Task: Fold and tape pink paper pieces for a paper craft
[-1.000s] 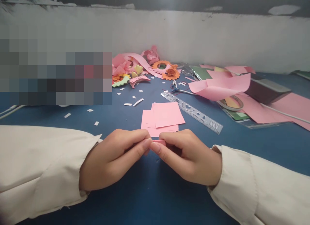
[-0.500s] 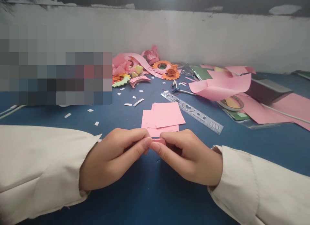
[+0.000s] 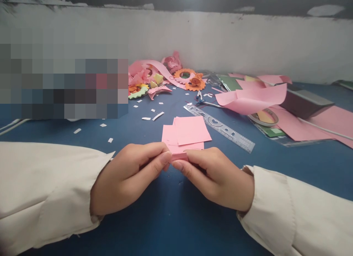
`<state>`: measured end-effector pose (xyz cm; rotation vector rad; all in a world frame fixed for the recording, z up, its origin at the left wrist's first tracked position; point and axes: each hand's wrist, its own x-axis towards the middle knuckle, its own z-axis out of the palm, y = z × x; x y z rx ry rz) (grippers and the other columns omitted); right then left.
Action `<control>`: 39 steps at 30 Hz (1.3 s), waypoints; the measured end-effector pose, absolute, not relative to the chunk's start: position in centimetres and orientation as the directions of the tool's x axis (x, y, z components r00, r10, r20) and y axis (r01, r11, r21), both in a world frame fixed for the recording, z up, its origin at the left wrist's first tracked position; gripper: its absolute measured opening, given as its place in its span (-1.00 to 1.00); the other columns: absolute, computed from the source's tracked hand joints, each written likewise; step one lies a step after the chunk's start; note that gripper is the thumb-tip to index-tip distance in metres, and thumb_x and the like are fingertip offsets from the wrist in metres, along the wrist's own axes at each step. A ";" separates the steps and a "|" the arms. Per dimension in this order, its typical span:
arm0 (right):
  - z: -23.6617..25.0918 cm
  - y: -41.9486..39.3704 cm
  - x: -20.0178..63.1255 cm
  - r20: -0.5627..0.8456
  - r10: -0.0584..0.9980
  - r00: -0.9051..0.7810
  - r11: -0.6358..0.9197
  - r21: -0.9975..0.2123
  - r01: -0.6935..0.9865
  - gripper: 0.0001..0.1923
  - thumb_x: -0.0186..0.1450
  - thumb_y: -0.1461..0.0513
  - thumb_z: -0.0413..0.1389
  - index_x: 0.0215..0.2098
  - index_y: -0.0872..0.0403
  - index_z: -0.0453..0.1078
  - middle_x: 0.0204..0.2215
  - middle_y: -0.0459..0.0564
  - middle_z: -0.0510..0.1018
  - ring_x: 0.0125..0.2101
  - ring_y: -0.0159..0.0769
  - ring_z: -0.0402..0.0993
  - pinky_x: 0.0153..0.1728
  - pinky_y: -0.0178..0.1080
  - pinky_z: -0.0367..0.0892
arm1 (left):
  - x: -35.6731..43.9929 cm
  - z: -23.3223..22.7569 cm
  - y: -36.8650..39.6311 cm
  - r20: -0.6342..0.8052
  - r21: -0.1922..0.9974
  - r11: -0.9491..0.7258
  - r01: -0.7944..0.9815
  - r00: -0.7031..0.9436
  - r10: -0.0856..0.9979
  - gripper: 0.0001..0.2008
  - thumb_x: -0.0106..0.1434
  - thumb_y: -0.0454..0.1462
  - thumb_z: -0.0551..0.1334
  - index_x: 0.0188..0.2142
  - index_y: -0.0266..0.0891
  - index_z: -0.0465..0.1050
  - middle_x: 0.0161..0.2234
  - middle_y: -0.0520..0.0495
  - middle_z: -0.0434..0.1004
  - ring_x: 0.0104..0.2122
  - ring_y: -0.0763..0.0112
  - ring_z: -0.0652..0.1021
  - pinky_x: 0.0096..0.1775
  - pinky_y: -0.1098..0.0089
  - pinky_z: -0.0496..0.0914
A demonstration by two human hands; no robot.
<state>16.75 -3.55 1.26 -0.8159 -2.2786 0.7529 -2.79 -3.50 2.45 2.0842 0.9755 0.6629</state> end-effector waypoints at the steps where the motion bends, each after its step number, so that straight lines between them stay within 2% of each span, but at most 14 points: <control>1: 1.3 -3.5 16.7 0.342 0.693 -0.635 0.656 -0.666 0.356 -0.77 0.37 0.30 -0.06 -0.46 0.09 0.23 -0.68 -0.25 0.19 -0.66 -0.60 0.07 -0.62 -0.50 0.07 | -2.8 2.4 -3.5 0.143 0.784 -0.448 0.429 0.578 0.804 -0.70 0.37 -0.28 0.00 -0.52 -0.25 0.14 -0.63 0.18 0.10 -0.62 0.63 0.16 -0.52 0.48 0.07; 5: 1.4 -3.5 16.7 0.341 0.687 -0.642 0.656 -0.670 0.346 -0.70 0.36 0.31 -0.06 -0.55 0.08 0.12 -0.69 -0.26 0.09 -0.67 -0.59 0.00 -0.64 -0.49 0.03 | -2.8 2.4 -3.4 0.154 0.776 -0.458 0.434 0.574 0.804 -0.70 0.37 -0.28 -0.01 -0.52 -0.24 0.15 -0.63 0.17 0.10 -0.62 0.62 0.15 -0.52 0.46 0.07; 12: 1.5 -3.5 16.8 0.339 0.692 -0.637 0.641 -0.694 0.328 -0.72 0.34 0.32 -0.02 -0.53 0.08 0.12 -0.69 -0.27 0.08 -0.66 -0.58 -0.04 -0.64 -0.48 0.01 | -2.8 2.6 -3.4 0.148 0.774 -0.452 0.444 0.566 0.811 -0.71 0.38 -0.26 -0.01 -0.49 -0.24 0.23 -0.62 0.17 0.15 -0.60 0.61 0.18 -0.51 0.46 0.08; 18: 1.3 -3.7 16.9 0.347 0.688 -0.638 0.648 -0.689 0.324 -0.72 0.35 0.30 -0.03 -0.54 0.08 0.13 -0.69 -0.25 0.12 -0.66 -0.59 0.00 -0.64 -0.44 0.00 | -2.8 2.6 -3.5 0.127 0.783 -0.432 0.448 0.565 0.815 -0.70 0.38 -0.25 -0.02 -0.49 -0.24 0.21 -0.63 0.17 0.14 -0.61 0.60 0.18 -0.50 0.46 0.08; 23: 0.8 -4.0 17.1 0.256 0.752 -0.608 0.531 -0.782 0.327 -0.69 0.39 0.19 -0.08 -0.51 0.09 0.16 -0.66 -0.23 0.09 -0.64 -0.56 -0.01 -0.63 -0.39 -0.02 | -2.8 2.6 -3.4 0.110 0.795 -0.435 0.424 0.604 0.789 -0.70 0.37 -0.27 0.00 -0.51 -0.24 0.16 -0.63 0.17 0.13 -0.61 0.61 0.17 -0.51 0.47 0.07; 31: 1.3 -3.8 17.0 0.150 0.752 -0.641 0.476 -0.797 0.372 -0.60 0.41 0.16 -0.12 -0.59 0.10 0.09 -0.69 -0.21 0.06 -0.65 -0.55 -0.02 -0.62 -0.37 -0.01 | -2.9 2.5 -3.3 0.095 0.791 -0.460 0.404 0.661 0.744 -0.72 0.36 -0.29 -0.01 -0.52 -0.24 0.14 -0.63 0.16 0.11 -0.61 0.61 0.17 -0.51 0.46 0.06; 35: 1.2 -3.8 17.1 0.149 0.757 -0.636 0.453 -0.821 0.348 -0.61 0.40 0.16 -0.11 -0.57 0.10 0.10 -0.69 -0.21 0.07 -0.65 -0.55 -0.01 -0.61 -0.38 0.00 | -2.9 2.6 -3.3 0.089 0.784 -0.464 0.412 0.665 0.741 -0.72 0.35 -0.29 -0.01 -0.52 -0.24 0.12 -0.64 0.16 0.07 -0.62 0.60 0.14 -0.52 0.44 0.04; 39: 1.0 -3.8 17.1 0.183 0.738 -0.650 0.500 -0.795 0.343 -0.62 0.40 0.18 -0.10 -0.57 0.10 0.09 -0.68 -0.22 0.03 -0.65 -0.55 -0.04 -0.61 -0.38 -0.01 | -2.9 2.8 -3.4 0.061 0.786 -0.454 0.419 0.679 0.732 -0.72 0.34 -0.29 -0.02 -0.53 -0.23 0.09 -0.65 0.16 0.05 -0.63 0.59 0.12 -0.54 0.43 0.03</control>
